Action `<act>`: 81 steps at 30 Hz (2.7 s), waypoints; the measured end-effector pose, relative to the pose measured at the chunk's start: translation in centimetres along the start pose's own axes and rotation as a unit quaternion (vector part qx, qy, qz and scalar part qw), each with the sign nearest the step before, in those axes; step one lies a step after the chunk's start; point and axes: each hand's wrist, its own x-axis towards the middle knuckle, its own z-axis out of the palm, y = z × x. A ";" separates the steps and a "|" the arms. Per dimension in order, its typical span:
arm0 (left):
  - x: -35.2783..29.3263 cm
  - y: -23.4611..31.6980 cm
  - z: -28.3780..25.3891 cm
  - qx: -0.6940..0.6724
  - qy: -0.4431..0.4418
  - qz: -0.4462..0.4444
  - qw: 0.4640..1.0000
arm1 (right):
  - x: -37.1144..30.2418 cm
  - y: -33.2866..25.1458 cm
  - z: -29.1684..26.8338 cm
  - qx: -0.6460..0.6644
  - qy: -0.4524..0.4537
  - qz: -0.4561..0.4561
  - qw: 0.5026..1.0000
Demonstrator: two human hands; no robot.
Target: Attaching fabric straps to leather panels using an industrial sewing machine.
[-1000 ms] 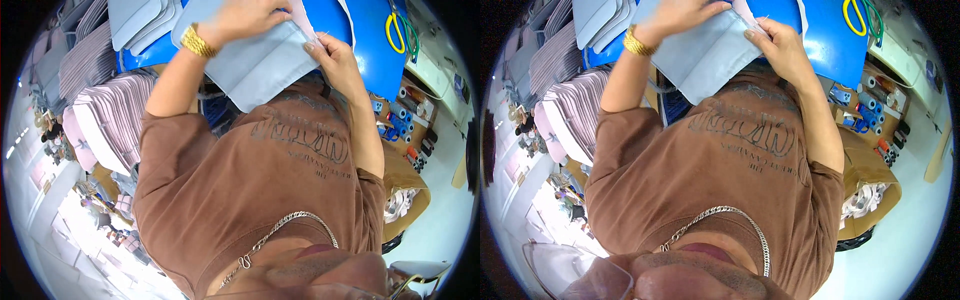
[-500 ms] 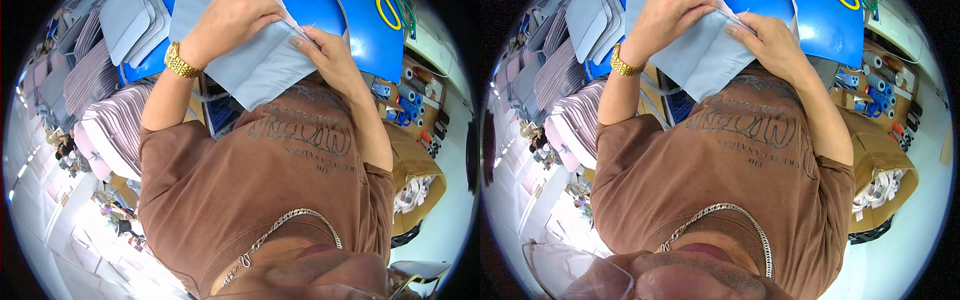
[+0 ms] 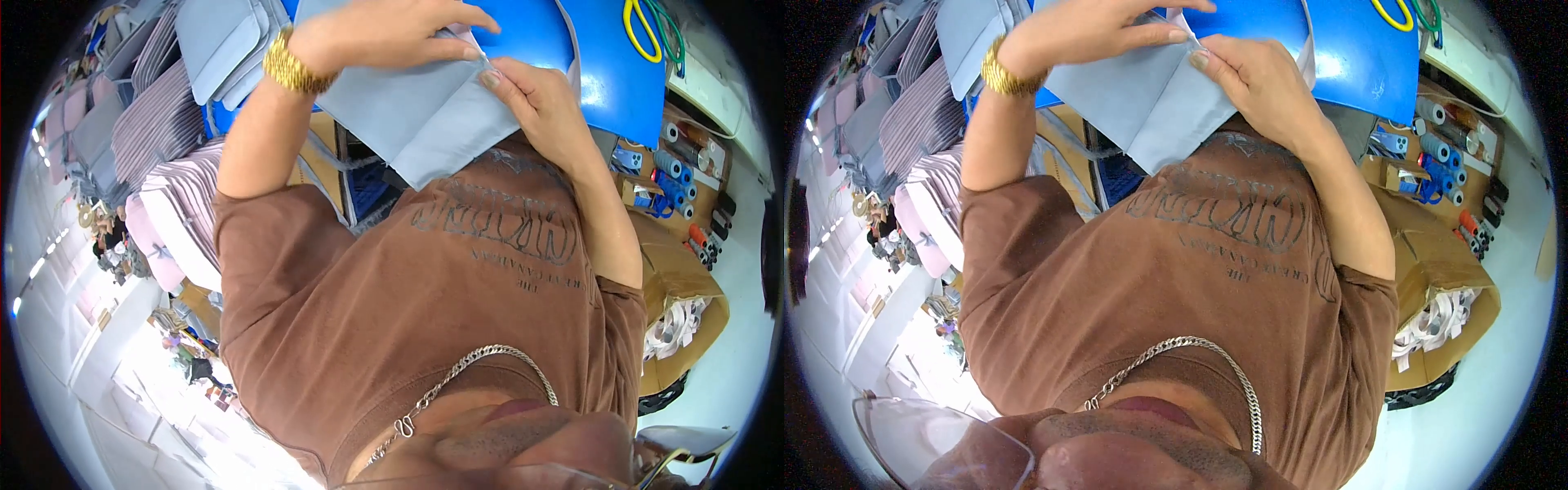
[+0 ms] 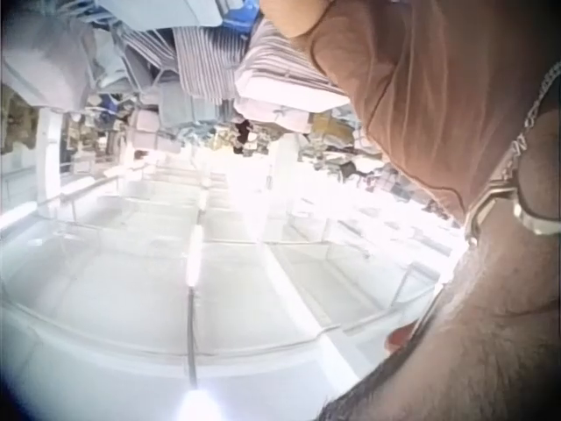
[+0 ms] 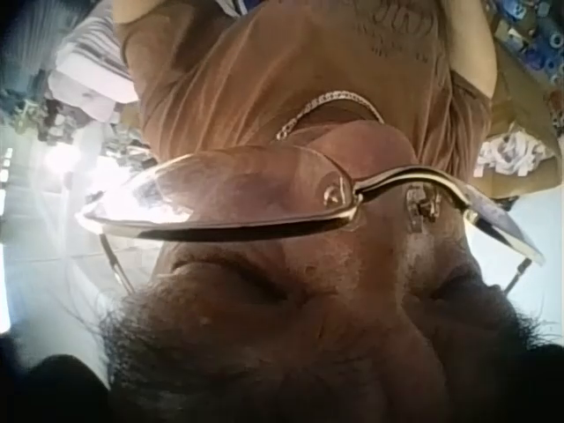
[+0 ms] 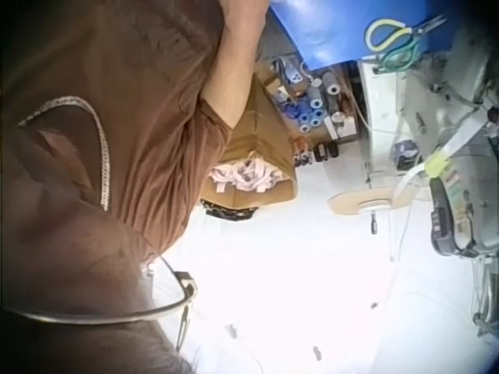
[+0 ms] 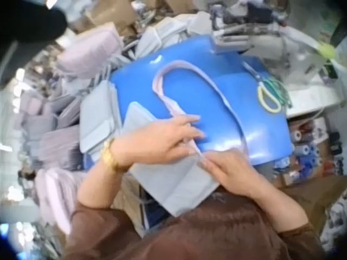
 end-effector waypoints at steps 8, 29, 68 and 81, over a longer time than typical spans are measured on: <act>3.1 -3.8 -6.5 -0.059 -0.262 -0.084 0.960 | -0.1 -1.1 -2.1 0.045 0.047 0.039 0.997; 15.4 -5.6 -9.2 -0.049 -0.097 -0.096 0.989 | 2.9 1.4 -12.4 0.205 0.135 0.073 0.967; 9.1 -7.1 1.5 0.215 0.283 0.083 0.931 | 12.4 0.6 -8.6 0.118 0.319 -0.082 0.937; 11.5 -5.1 -2.2 0.300 0.232 0.145 0.914 | 12.3 0.2 -8.3 0.121 0.307 -0.040 0.943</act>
